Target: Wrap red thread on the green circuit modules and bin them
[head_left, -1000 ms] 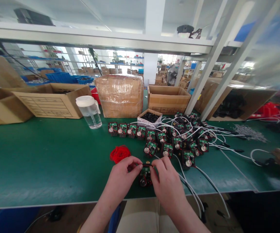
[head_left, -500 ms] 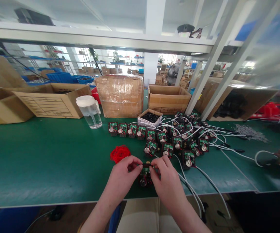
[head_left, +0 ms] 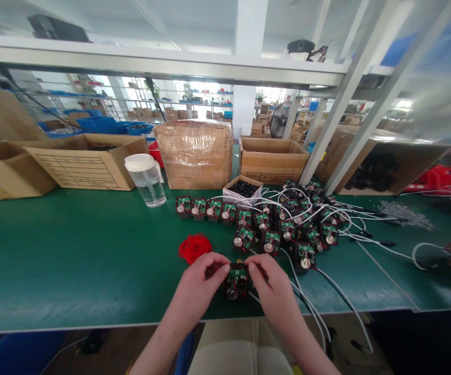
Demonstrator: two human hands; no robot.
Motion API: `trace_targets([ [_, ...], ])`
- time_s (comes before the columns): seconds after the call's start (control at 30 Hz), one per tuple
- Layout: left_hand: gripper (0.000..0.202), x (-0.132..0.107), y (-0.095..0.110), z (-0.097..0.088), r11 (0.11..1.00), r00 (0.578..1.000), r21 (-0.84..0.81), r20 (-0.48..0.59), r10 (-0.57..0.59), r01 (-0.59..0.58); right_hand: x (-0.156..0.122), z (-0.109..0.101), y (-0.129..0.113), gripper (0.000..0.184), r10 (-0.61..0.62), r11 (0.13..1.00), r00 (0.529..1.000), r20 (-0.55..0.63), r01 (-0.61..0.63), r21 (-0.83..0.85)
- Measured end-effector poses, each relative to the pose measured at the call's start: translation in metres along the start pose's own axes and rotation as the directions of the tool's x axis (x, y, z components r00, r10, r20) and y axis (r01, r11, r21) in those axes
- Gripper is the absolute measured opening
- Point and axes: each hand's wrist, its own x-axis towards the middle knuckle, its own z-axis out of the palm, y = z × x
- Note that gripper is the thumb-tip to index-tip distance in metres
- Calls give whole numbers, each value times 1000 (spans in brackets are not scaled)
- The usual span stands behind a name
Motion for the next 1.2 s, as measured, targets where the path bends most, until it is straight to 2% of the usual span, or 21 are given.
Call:
trace_targets([
  [0.1, 18, 0, -4, 2, 1000, 1000, -23, -15, -14, 14, 1, -1, 0, 16, 36, 998, 999, 16, -37, 54],
  [0.27, 17, 2, -3, 5, 998, 998, -46, -41, -38, 36, 4, 0, -3, 8, 22, 999, 1000, -9, -21, 40],
  [0.43, 20, 0, 1, 4, 999, 1000, -46, -29, -10, 8, 5, 0, -1, 13, 57, 993, 998, 34, -61, 105],
  [0.53, 18, -1, 0, 3, 999, 999, -50, -45, -8, 6, 4, 0, 1, 11, 41, 994, 999, 26, -43, 100],
  [0.63, 21, -2, -5, 3, 997, 999, -72, -40, -7, 4, 3, -1, 1, 13, 8, 997, 1000, 26, -10, 79],
  [0.8, 24, -5, -14, 2, 989, 1000, -144, 0, -18, 18, 1, -4, 2, 14, 16, 996, 998, 59, -22, 87],
  [0.97, 24, -10, -19, 5, 987, 999, -160, -26, -30, 25, -1, -4, 5, 15, -5, 998, 998, 70, 1, 59],
  [1.2, 29, -15, -31, 10, 983, 999, -182, -46, 13, -21, -8, -5, 15, 24, -13, 997, 995, 97, 5, 81],
])
